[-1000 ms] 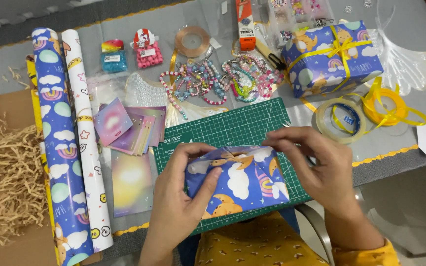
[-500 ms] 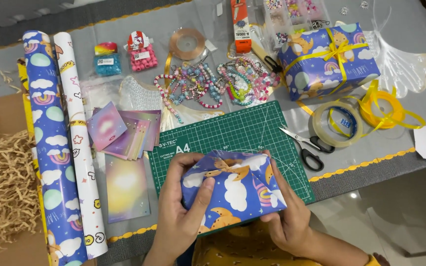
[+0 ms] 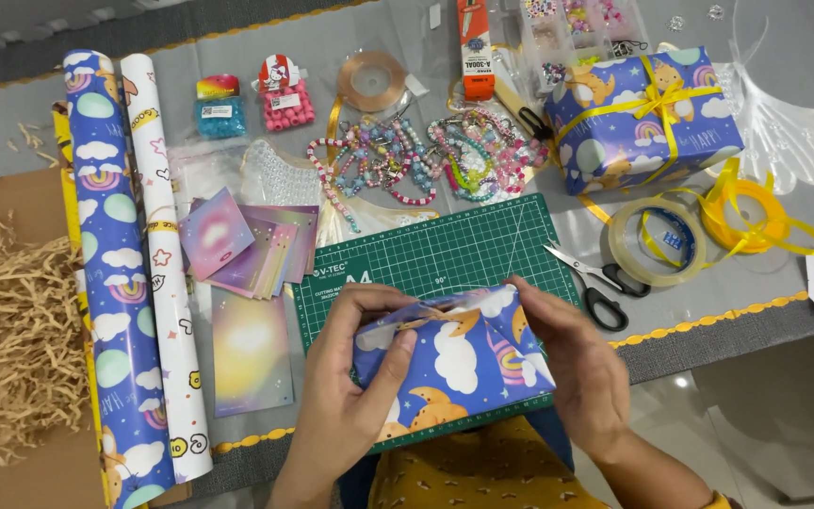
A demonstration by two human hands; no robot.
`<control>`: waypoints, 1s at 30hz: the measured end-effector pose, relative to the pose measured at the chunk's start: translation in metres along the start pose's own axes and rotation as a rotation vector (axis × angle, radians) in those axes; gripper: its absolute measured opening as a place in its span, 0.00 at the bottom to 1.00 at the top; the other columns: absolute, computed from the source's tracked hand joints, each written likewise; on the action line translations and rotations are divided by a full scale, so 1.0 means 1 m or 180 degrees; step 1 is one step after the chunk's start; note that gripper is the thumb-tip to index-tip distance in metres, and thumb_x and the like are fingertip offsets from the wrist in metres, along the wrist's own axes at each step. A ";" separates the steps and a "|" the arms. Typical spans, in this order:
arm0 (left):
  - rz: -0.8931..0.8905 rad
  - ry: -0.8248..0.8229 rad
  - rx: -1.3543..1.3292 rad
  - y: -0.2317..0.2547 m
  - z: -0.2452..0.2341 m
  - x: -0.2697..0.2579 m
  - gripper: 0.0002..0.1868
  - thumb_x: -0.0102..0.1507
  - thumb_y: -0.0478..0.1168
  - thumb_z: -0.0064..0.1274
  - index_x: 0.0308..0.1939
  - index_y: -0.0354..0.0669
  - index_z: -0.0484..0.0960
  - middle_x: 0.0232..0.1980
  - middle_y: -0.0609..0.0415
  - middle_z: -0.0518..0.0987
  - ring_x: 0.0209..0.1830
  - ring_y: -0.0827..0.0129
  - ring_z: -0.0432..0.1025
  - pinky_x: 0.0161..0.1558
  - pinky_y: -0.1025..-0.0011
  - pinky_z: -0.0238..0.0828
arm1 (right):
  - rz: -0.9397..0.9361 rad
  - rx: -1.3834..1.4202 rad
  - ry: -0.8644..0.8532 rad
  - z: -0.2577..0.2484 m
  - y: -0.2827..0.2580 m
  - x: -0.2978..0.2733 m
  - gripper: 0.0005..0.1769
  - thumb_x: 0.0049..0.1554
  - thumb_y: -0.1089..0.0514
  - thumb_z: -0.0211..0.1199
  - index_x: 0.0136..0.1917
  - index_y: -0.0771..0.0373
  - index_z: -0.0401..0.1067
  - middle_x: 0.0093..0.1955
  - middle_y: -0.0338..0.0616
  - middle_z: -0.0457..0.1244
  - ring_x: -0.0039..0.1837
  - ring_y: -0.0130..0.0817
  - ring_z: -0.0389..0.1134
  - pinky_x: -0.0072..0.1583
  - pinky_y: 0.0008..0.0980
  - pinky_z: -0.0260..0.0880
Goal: A person wraps a small gift box with patterned paper, secures it with tape, and ties a yellow ribbon around it.
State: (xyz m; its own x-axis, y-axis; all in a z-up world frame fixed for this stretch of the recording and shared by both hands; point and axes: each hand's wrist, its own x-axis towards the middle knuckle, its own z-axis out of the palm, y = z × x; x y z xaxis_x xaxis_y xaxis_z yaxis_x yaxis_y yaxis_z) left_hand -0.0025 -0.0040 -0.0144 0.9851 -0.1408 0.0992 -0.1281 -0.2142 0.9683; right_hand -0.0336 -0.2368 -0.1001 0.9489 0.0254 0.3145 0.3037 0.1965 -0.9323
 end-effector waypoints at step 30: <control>0.1468 -0.0384 0.1287 -0.018 -0.018 0.006 0.17 0.64 0.29 0.59 0.57 0.39 0.83 0.57 0.53 0.84 0.56 0.64 0.82 0.59 0.67 0.83 | -0.0401 -0.1924 -0.1627 0.011 -0.074 0.096 0.12 0.55 0.67 0.65 0.53 0.65 0.80 0.57 0.48 0.73 0.60 0.37 0.78 0.62 0.29 0.79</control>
State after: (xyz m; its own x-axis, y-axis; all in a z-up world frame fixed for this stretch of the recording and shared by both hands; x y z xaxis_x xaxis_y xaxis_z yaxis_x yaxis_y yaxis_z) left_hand 0.0076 0.0159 -0.0273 0.8010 -0.4090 0.4372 -0.5939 -0.4509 0.6663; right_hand 0.0342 -0.2378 0.0014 0.7923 0.5130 0.3304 0.5386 -0.3336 -0.7737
